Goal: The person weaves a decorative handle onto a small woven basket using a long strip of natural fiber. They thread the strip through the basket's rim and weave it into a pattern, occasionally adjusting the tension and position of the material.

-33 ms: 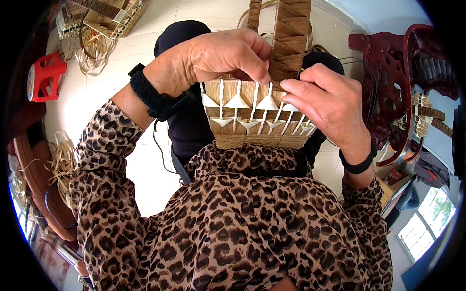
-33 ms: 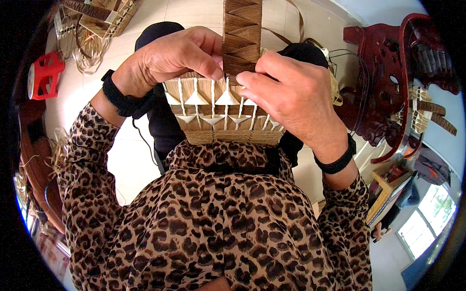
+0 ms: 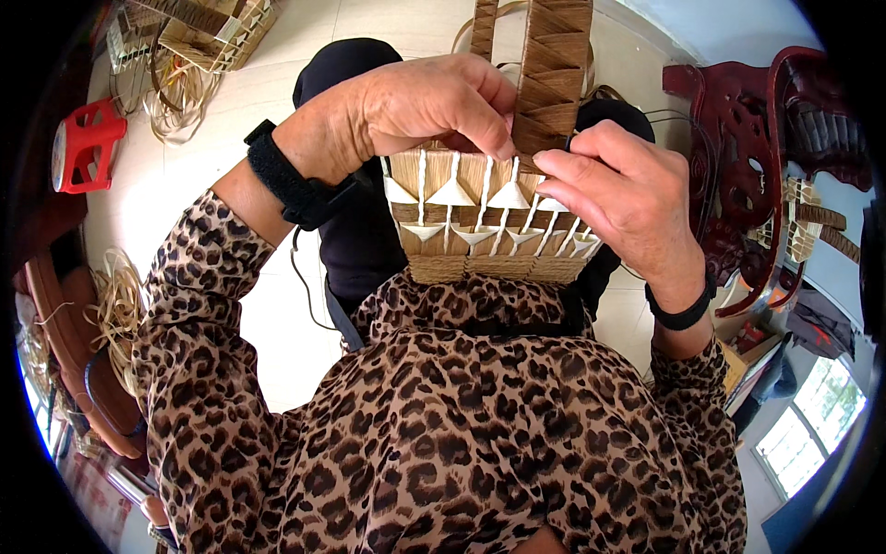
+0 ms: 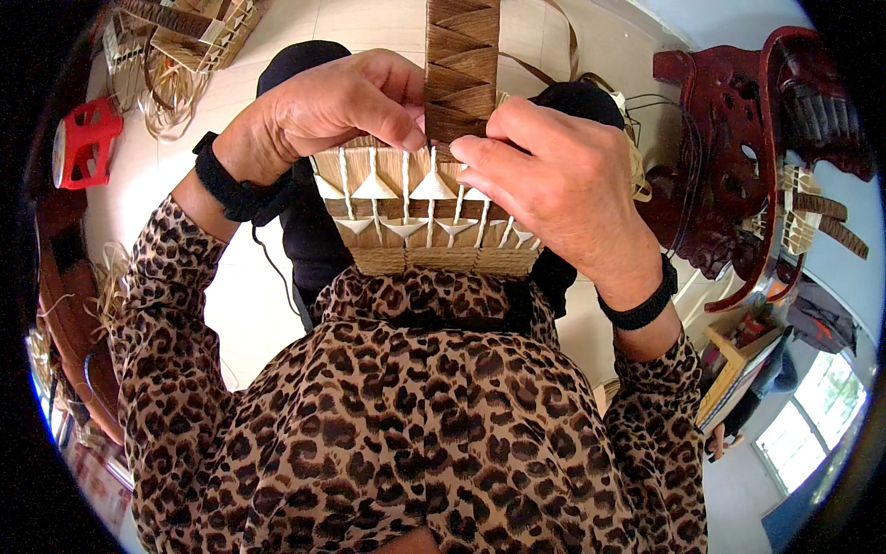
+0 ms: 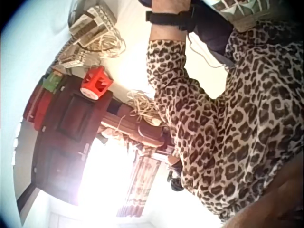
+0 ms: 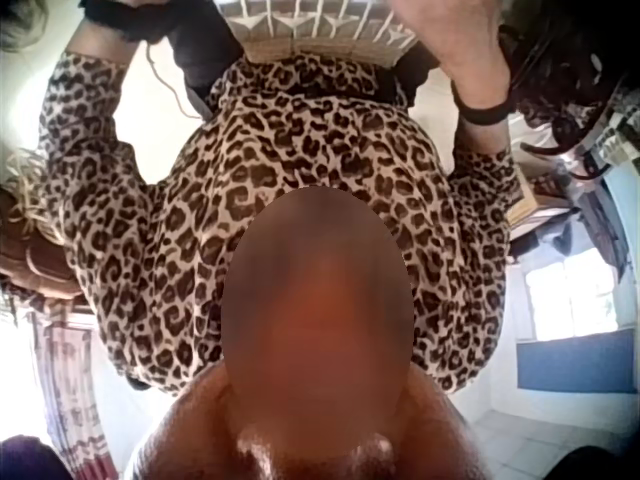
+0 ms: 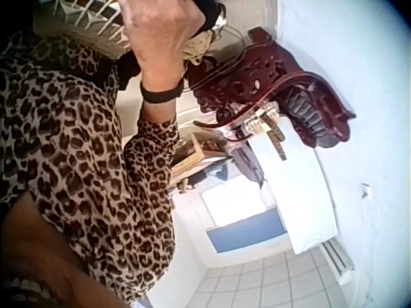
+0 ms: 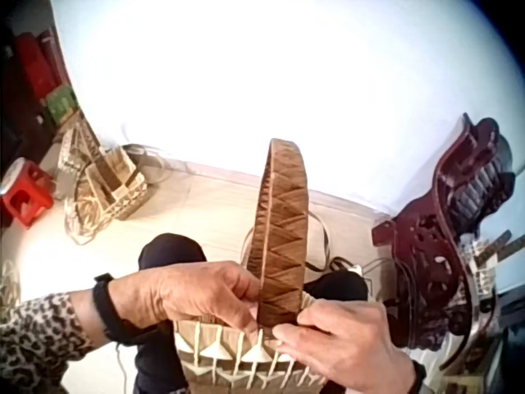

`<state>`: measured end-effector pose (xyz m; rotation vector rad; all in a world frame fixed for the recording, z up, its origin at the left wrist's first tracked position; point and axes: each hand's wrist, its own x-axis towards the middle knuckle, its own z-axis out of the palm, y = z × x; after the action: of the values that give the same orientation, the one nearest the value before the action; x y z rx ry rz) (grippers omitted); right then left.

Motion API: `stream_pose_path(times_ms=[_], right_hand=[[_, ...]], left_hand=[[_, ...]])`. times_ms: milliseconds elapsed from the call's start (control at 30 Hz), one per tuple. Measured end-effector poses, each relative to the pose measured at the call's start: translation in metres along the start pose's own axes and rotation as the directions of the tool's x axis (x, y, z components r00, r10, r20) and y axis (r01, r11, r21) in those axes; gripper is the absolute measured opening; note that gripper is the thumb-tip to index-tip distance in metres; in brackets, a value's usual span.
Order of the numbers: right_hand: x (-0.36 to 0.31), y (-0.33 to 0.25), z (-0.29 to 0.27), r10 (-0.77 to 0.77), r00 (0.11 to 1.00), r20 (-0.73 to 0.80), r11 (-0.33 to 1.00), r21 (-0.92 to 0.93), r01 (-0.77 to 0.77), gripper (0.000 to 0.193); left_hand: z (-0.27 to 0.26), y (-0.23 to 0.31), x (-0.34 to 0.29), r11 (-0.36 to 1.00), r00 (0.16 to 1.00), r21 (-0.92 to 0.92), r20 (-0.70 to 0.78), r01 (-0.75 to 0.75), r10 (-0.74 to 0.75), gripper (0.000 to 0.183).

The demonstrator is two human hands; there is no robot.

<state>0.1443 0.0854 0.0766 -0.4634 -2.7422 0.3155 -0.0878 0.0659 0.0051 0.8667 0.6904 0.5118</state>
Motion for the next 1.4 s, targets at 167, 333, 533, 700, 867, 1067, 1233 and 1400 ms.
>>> stream_pose_path(times_ms=[167, 333, 533, 700, 867, 1067, 1233, 1400], right_hand=[[-0.002, 0.0, 0.006, -0.005, 0.999, -0.042, 0.999, -0.036, 0.003, 0.019], [0.005, -0.006, 0.004, 0.057, 0.998, 0.014, 0.996, -0.074, -0.056, 0.014], [0.013, -0.012, 0.006, 0.182, 0.982, 0.056, 0.982, 0.031, -0.184, 0.013], [0.016, -0.021, 0.005, 0.257, 0.965, 0.049, 0.962, 0.076, -0.261, 0.011], [0.012, -0.021, 0.013, 0.242, 0.97, -0.026, 0.97, 0.043, -0.241, 0.017], [0.012, -0.021, 0.017, 0.24, 0.969, -0.06, 0.971, 0.025, -0.239, 0.015], [0.012, -0.021, 0.015, 0.299, 0.954, -0.029, 0.952, 0.079, -0.296, 0.013], [0.011, -0.017, 0.01, 0.337, 0.942, -0.015, 0.92, 0.218, -0.326, 0.013]], left_hand=[[0.0, 0.002, -0.003, 1.0, 1.0, 0.009, -0.023, -0.015, 0.015, 0.036], [-0.003, 0.0, -0.004, 1.0, 0.999, -0.03, -0.038, -0.002, 0.001, 0.03], [0.012, 0.008, -0.008, 0.999, 0.991, -0.043, -0.135, -0.01, 0.005, 0.018], [0.013, 0.016, -0.009, 0.985, 0.989, 0.169, -0.147, 0.044, -0.019, 0.019], [0.006, 0.011, -0.003, 0.987, 0.997, 0.162, -0.081, 0.016, -0.003, 0.017], [0.001, 0.01, -0.003, 0.941, 0.999, 0.339, -0.039, -0.011, 0.026, 0.015], [0.011, 0.022, -0.01, 0.796, 0.993, 0.602, -0.044, -0.064, 0.113, 0.015], [0.006, 0.012, -0.011, 0.633, 0.973, 0.761, -0.013, -0.139, 0.229, 0.019]])
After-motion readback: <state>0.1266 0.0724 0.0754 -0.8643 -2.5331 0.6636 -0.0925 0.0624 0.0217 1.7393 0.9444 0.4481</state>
